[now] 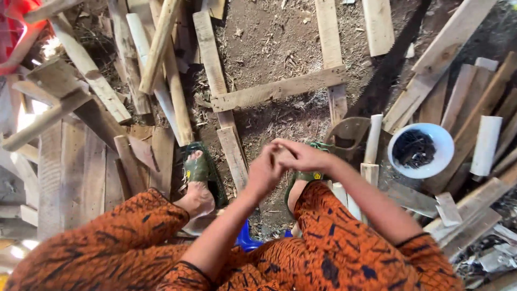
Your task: The person uses a knife to shave and shape a small piece of wood held against a larger wooden frame. They repeatedly adjust the wood and the knife to remove thin shavings. The person also picks up and places down other pieces of wood and a saw during the process.
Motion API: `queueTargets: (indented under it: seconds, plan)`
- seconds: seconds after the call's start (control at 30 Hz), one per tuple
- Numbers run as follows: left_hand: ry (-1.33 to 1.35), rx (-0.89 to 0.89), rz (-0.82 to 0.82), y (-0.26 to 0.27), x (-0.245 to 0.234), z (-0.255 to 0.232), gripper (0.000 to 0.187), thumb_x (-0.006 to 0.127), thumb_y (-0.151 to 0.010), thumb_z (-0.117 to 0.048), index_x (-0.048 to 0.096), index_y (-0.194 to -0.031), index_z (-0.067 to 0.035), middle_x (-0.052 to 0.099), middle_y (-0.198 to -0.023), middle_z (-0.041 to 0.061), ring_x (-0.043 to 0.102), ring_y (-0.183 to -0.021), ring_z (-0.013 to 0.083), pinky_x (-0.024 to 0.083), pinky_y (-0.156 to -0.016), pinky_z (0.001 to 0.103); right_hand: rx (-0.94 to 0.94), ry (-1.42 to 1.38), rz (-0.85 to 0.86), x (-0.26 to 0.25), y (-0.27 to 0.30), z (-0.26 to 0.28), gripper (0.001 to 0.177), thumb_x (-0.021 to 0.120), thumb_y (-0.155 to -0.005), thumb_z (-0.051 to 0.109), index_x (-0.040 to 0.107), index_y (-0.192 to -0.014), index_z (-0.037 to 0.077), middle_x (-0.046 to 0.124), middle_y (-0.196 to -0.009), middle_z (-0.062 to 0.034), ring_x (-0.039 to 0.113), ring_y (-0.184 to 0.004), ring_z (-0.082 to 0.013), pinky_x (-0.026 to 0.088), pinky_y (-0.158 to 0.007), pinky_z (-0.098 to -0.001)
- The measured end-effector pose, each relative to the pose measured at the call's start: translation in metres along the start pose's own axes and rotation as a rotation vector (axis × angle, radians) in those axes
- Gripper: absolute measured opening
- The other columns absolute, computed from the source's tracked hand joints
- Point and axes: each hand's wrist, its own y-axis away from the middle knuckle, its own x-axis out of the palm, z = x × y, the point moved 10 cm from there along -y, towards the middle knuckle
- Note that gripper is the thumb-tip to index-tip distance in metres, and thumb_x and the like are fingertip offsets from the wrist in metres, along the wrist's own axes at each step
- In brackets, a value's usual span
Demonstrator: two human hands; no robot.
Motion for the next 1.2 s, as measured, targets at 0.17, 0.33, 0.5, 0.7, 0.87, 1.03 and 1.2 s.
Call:
queueTargets:
  seconds: [0.17,0.33,0.5,0.7,0.87,1.03,1.2]
  plan:
    - [-0.076,0.22,-0.612,-0.039,-0.064,0.056,0.06,0.075,-0.067,-0.034,0.054,-0.115,-0.005,0.056,-0.099,0.025,0.053,-0.096,0.0414,0.042,-0.087,0.046,-0.205,-0.321,-0.446,-0.026,-0.04,-0.06,0.038,0.048,-0.085,0.004,0.055,-0.122,0.006,0.064,-0.083,-0.0106,0.056,-0.078,-0.0189,0.048,-0.076,-0.0351]
    - [-0.282,-0.308,-0.408,-0.075,-0.062,0.13,0.099,0.075,-0.069,-0.038,0.017,-0.147,-0.014,0.041,-0.129,0.019,0.046,-0.119,0.0388,0.041,-0.096,0.05,-0.111,-0.305,-0.668,-0.089,-0.031,-0.107,0.031,0.051,-0.089,0.01,0.06,-0.118,0.013,0.064,-0.08,-0.0075,0.057,-0.073,-0.0157,0.048,-0.071,-0.0307]
    - [-0.205,-0.327,-0.434,-0.072,-0.057,0.124,0.085,0.067,-0.069,-0.023,0.025,-0.142,-0.016,0.044,-0.121,0.019,0.05,-0.114,0.0419,0.042,-0.095,0.052,-0.092,-0.182,-0.718,-0.134,-0.026,-0.126,0.029,0.053,-0.089,0.011,0.062,-0.116,0.013,0.067,-0.085,-0.0093,0.062,-0.079,-0.0171,0.05,-0.076,-0.0335]
    - [-0.265,-0.18,-0.588,-0.099,-0.091,0.109,0.083,0.065,-0.062,-0.021,0.033,-0.138,-0.012,0.046,-0.115,0.022,0.049,-0.112,0.0435,0.039,-0.097,0.051,-0.06,-0.352,-0.849,-0.157,-0.014,-0.169,0.033,0.053,-0.089,0.011,0.058,-0.121,0.01,0.065,-0.077,-0.0059,0.057,-0.071,-0.0129,0.047,-0.069,-0.0297]
    - [-0.058,-0.243,-0.743,-0.1,-0.122,0.068,0.079,0.067,-0.057,-0.029,0.046,-0.133,-0.03,0.06,-0.117,0.016,0.055,-0.113,0.032,0.041,-0.096,0.039,0.004,-0.422,-0.823,-0.145,0.011,-0.166,0.032,0.055,-0.087,0.012,0.062,-0.118,0.012,0.067,-0.075,-0.0044,0.054,-0.07,-0.0115,0.046,-0.068,-0.0282]
    - [-0.104,-0.027,-0.772,-0.122,-0.152,-0.049,0.072,0.068,-0.058,-0.026,0.05,-0.128,-0.025,0.063,-0.106,0.017,0.059,-0.105,0.0361,0.043,-0.091,0.043,-0.014,-0.443,-0.851,-0.15,0.046,-0.132,0.033,0.054,-0.087,0.011,0.062,-0.119,0.012,0.065,-0.076,-0.0062,0.055,-0.073,-0.0122,0.047,-0.074,-0.0289]
    - [-0.413,0.1,-0.811,-0.198,-0.162,-0.065,0.068,0.068,-0.062,-0.023,0.039,-0.123,-0.02,0.06,-0.104,0.014,0.062,-0.097,0.0389,0.047,-0.086,0.05,0.007,-0.437,-0.902,-0.14,0.083,-0.141,0.031,0.053,-0.088,0.013,0.062,-0.119,0.013,0.066,-0.074,-0.0065,0.057,-0.072,-0.0135,0.047,-0.074,-0.0293]
